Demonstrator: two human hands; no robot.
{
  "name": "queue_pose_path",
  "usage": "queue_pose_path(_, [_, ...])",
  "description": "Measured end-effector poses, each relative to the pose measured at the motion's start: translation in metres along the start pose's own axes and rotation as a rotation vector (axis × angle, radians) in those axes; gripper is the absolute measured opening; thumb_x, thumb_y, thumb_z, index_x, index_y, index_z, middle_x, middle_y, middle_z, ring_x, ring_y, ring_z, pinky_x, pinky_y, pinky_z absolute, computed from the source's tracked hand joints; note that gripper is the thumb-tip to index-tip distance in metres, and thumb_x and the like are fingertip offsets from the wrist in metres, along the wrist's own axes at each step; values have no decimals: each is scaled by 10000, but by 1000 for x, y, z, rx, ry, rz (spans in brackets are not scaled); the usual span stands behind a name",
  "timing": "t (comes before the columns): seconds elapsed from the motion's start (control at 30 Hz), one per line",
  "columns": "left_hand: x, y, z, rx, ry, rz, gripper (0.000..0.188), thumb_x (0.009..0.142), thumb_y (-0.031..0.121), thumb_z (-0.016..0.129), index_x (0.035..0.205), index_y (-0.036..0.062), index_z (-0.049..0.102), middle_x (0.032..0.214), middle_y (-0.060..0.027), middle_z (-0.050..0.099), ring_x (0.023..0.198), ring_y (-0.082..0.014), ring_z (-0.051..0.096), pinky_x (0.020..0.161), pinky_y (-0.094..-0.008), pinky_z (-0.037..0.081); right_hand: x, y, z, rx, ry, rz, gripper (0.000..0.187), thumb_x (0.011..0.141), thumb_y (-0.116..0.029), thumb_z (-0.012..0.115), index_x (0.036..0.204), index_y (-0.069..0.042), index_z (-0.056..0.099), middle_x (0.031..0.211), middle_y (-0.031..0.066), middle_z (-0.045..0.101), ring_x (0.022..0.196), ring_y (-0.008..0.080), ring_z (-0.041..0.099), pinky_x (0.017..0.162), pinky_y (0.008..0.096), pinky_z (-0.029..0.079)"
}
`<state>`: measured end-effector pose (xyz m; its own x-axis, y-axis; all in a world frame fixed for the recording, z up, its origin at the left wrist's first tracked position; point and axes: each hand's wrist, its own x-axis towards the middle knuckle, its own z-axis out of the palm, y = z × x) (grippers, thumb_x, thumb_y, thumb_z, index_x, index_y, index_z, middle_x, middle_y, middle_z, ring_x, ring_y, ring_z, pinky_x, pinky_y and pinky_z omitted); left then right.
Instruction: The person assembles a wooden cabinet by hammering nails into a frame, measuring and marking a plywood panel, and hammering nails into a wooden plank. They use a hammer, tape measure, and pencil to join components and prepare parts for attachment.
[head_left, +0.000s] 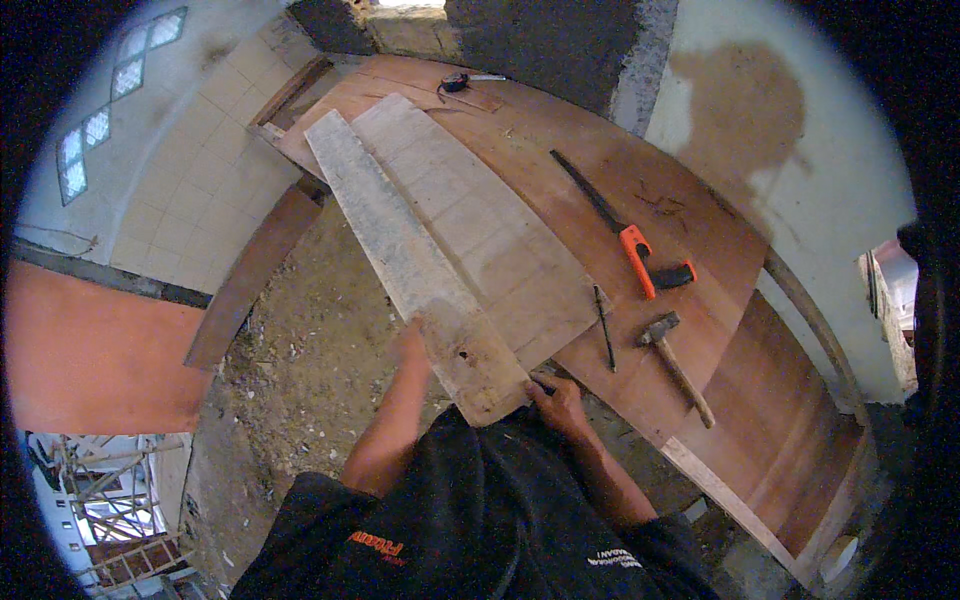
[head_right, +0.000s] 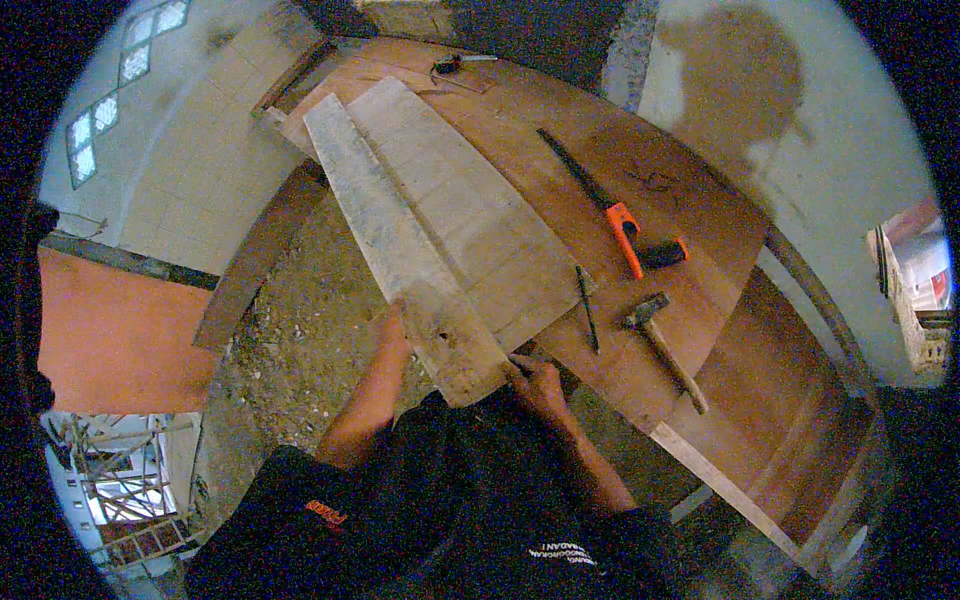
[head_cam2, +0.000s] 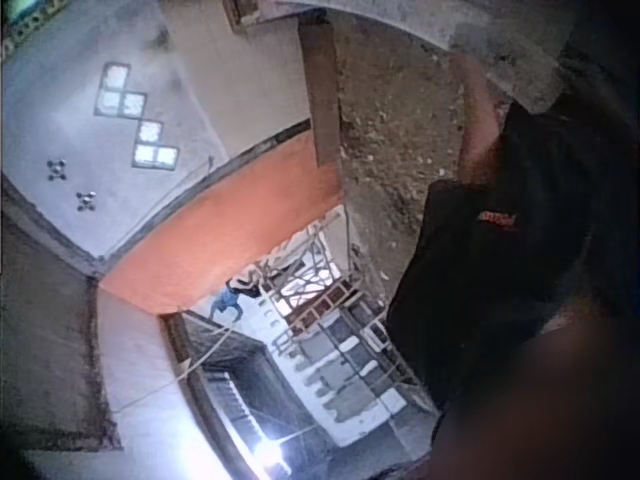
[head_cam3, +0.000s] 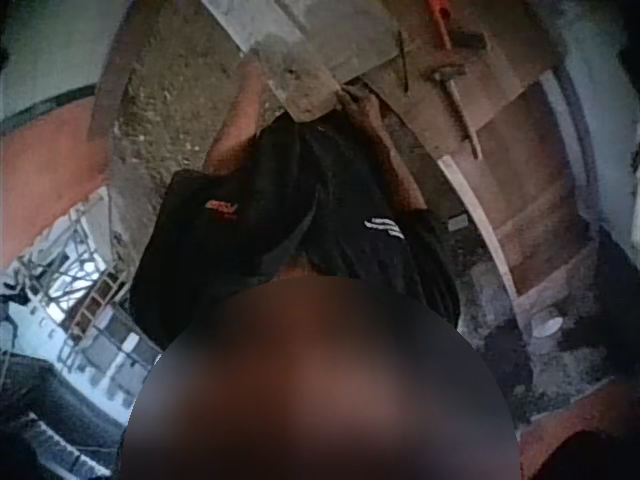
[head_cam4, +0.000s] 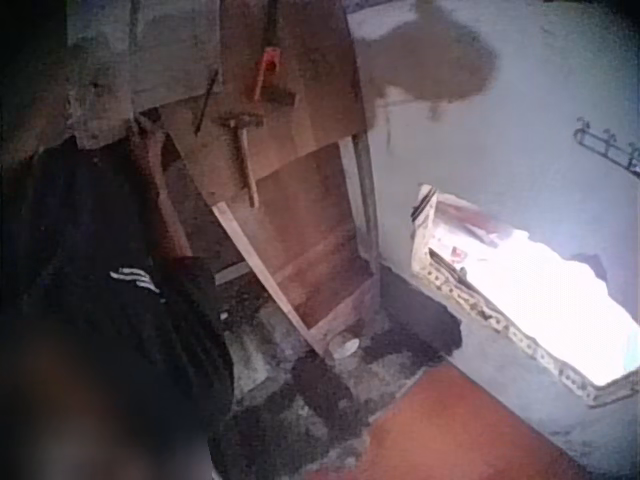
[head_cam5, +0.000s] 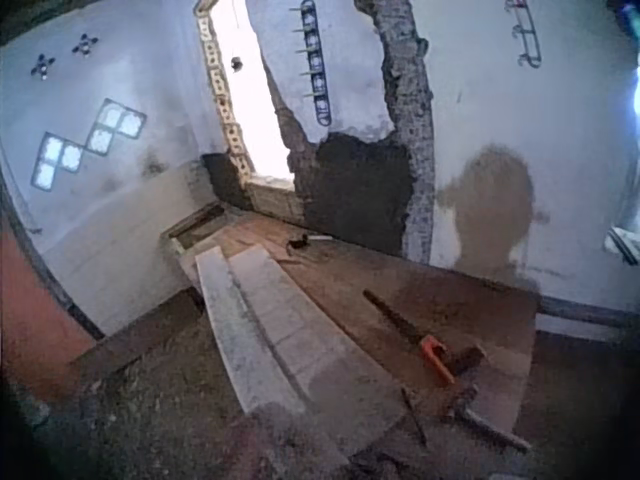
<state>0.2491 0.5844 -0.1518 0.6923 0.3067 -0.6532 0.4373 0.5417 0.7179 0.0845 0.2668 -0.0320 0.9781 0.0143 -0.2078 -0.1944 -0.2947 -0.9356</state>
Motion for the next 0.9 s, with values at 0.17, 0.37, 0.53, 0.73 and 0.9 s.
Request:
queue_pose_path(0.17, [11,3,-8,258,51,63,452,908,332,711,1173,-32,667,1119,-139,696,964,-275,674,824,-394,546,0,-4,-4,0,-21,30,372,944,-311,633,1149,-12,717,1030,200,739,950,302,710,861,398,532])
queue_pose_path(0.37, [-16,4,14,337,-65,69,446,939,313,630,1315,76,594,1218,-123,643,1100,-331,625,930,-512,539,1,-5,-9,24,-55,43,367,938,-311,643,1140,-14,722,1042,187,741,955,295,705,866,402,527])
queue_pose_path(0.53, [-38,16,26,531,-21,101,498,902,331,689,1295,35,613,1228,-124,652,1075,-305,635,918,-456,530,4,-4,-11,-54,-82,41,352,933,-292,654,1150,-23,722,1046,176,743,962,278,701,877,396,522])
queue_pose_path(0.73, [-22,8,19,430,181,124,586,783,276,838,1239,-31,635,1263,-158,647,1088,-285,634,936,-373,499,6,-10,-11,-69,-112,132,357,929,-271,658,1170,-13,714,1068,163,747,984,251,698,894,375,521])
queue_pose_path(0.9, [-18,7,19,541,188,231,507,736,231,881,1136,-13,688,1113,-140,712,973,-272,673,865,-381,523,5,-14,-10,-35,-91,109,356,932,-252,659,1177,2,708,1069,173,745,978,249,698,897,368,522])
